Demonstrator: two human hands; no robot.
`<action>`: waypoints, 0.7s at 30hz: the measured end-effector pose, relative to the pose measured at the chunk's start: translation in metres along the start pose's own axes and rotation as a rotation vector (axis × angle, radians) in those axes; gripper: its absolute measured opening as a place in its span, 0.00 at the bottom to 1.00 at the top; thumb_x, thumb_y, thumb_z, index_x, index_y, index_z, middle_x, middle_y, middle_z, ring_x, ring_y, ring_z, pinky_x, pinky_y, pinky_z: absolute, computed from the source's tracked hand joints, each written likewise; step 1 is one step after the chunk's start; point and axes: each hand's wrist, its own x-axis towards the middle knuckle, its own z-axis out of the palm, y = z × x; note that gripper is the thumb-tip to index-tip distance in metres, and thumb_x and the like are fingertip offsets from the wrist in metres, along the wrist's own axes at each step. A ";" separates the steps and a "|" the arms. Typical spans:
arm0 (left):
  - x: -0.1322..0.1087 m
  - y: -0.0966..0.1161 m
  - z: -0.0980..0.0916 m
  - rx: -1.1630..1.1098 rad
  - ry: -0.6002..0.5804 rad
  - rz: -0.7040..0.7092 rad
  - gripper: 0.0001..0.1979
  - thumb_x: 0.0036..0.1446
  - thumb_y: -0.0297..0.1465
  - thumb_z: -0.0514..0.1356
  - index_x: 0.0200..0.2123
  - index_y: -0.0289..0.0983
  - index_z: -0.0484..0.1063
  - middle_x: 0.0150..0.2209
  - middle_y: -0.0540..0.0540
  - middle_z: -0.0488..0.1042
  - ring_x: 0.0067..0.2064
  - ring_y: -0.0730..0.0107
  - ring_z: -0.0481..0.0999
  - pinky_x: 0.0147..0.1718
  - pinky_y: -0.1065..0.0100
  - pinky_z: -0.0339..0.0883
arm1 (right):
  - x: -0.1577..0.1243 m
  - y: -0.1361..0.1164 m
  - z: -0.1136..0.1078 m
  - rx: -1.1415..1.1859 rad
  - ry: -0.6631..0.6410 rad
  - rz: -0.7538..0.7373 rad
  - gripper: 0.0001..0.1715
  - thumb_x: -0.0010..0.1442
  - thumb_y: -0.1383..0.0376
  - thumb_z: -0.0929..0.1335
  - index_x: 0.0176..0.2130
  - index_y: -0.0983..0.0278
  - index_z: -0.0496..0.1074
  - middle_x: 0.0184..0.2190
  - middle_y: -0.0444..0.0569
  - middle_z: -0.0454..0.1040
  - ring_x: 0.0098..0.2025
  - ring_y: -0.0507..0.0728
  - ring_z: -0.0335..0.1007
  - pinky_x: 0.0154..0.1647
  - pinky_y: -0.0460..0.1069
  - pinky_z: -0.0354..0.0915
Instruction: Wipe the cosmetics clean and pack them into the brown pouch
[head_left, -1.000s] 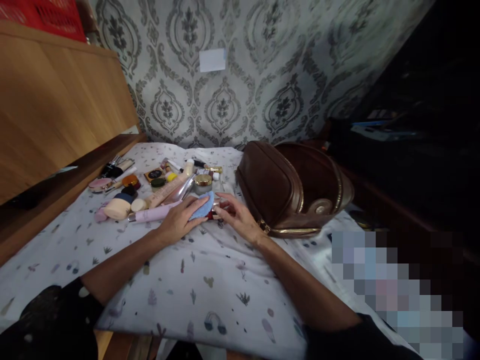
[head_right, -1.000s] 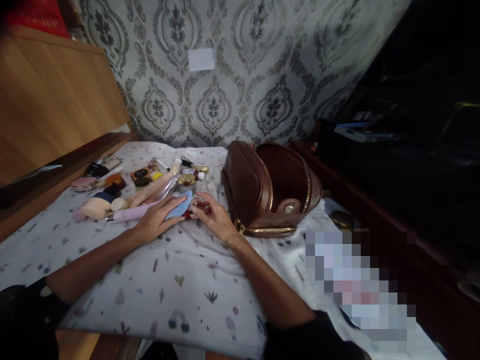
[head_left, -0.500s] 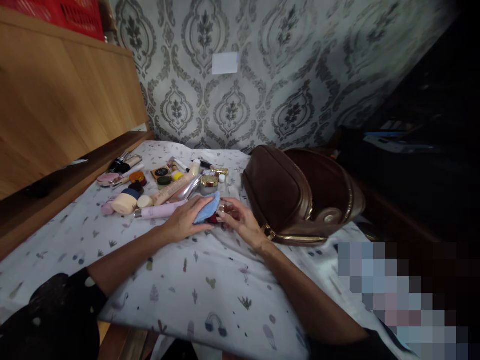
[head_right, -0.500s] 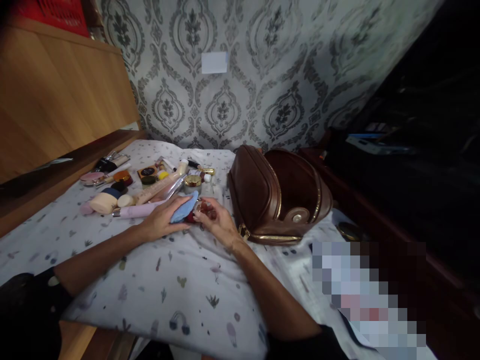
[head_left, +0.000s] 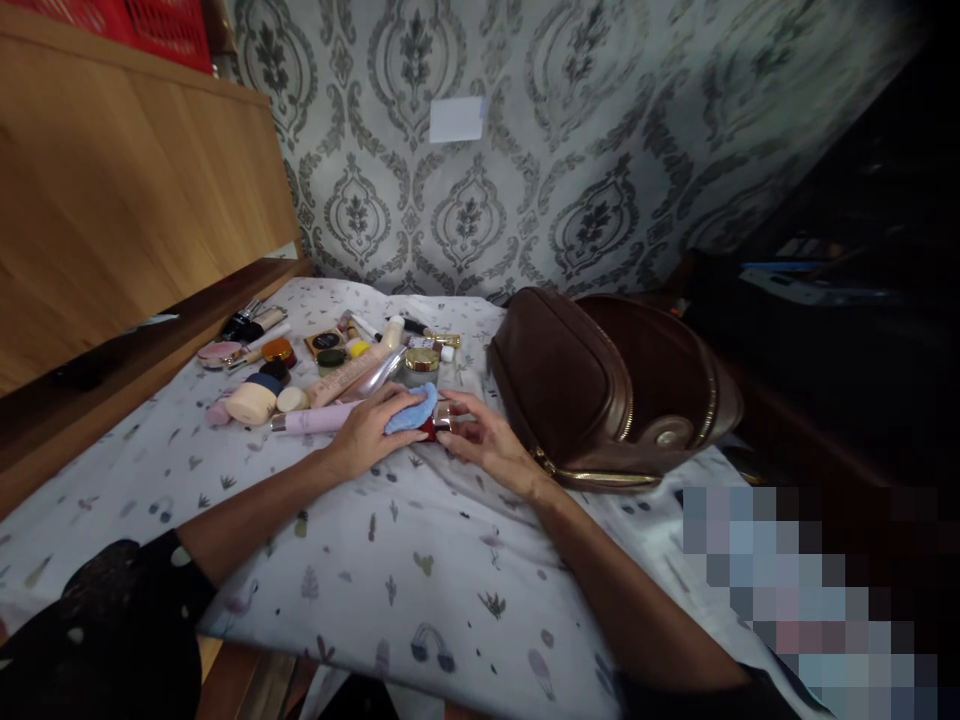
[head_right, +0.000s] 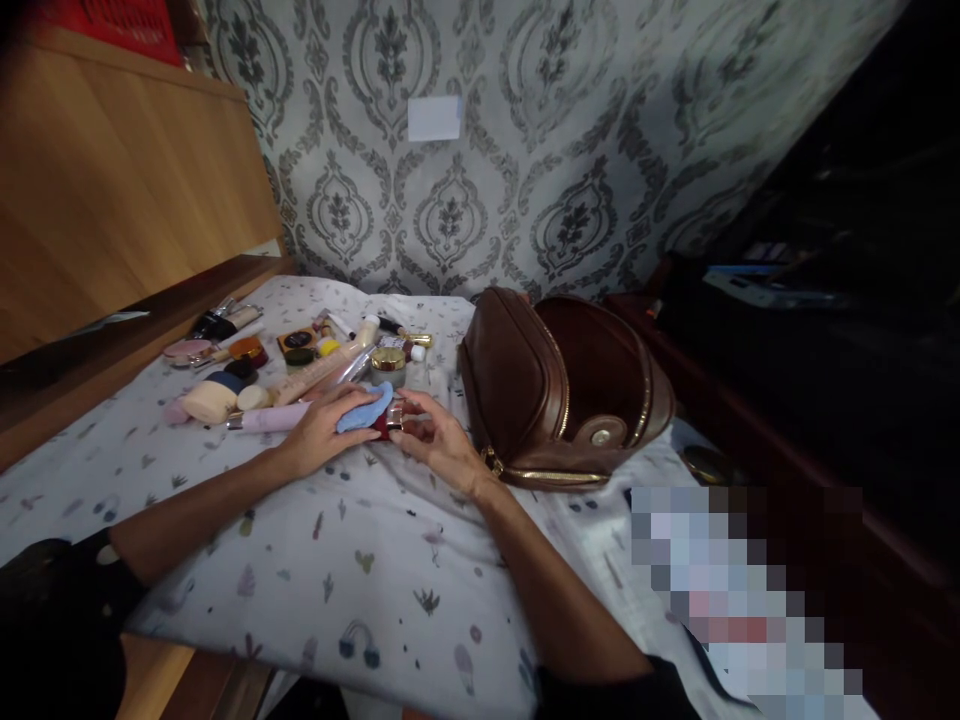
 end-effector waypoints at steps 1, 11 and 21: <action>0.000 0.000 0.000 0.012 0.022 0.001 0.20 0.61 0.43 0.61 0.53 0.40 0.72 0.46 0.43 0.72 0.48 0.60 0.74 0.49 0.57 0.71 | 0.001 0.001 0.000 -0.014 0.009 -0.002 0.35 0.52 0.57 0.76 0.57 0.55 0.66 0.43 0.46 0.69 0.29 0.49 0.65 0.24 0.44 0.63; -0.002 0.005 -0.002 0.157 -0.015 0.158 0.24 0.64 0.45 0.57 0.58 0.39 0.69 0.50 0.40 0.71 0.50 0.60 0.74 0.48 0.61 0.72 | 0.003 0.005 0.002 -0.094 0.152 0.004 0.30 0.53 0.44 0.72 0.45 0.62 0.67 0.25 0.41 0.71 0.21 0.52 0.68 0.20 0.46 0.63; -0.001 0.009 -0.007 0.163 0.030 0.256 0.18 0.68 0.37 0.53 0.56 0.38 0.71 0.46 0.41 0.72 0.46 0.64 0.76 0.43 0.65 0.74 | 0.007 0.006 0.003 0.080 0.272 0.108 0.32 0.49 0.43 0.74 0.42 0.62 0.68 0.22 0.40 0.71 0.22 0.52 0.71 0.24 0.47 0.66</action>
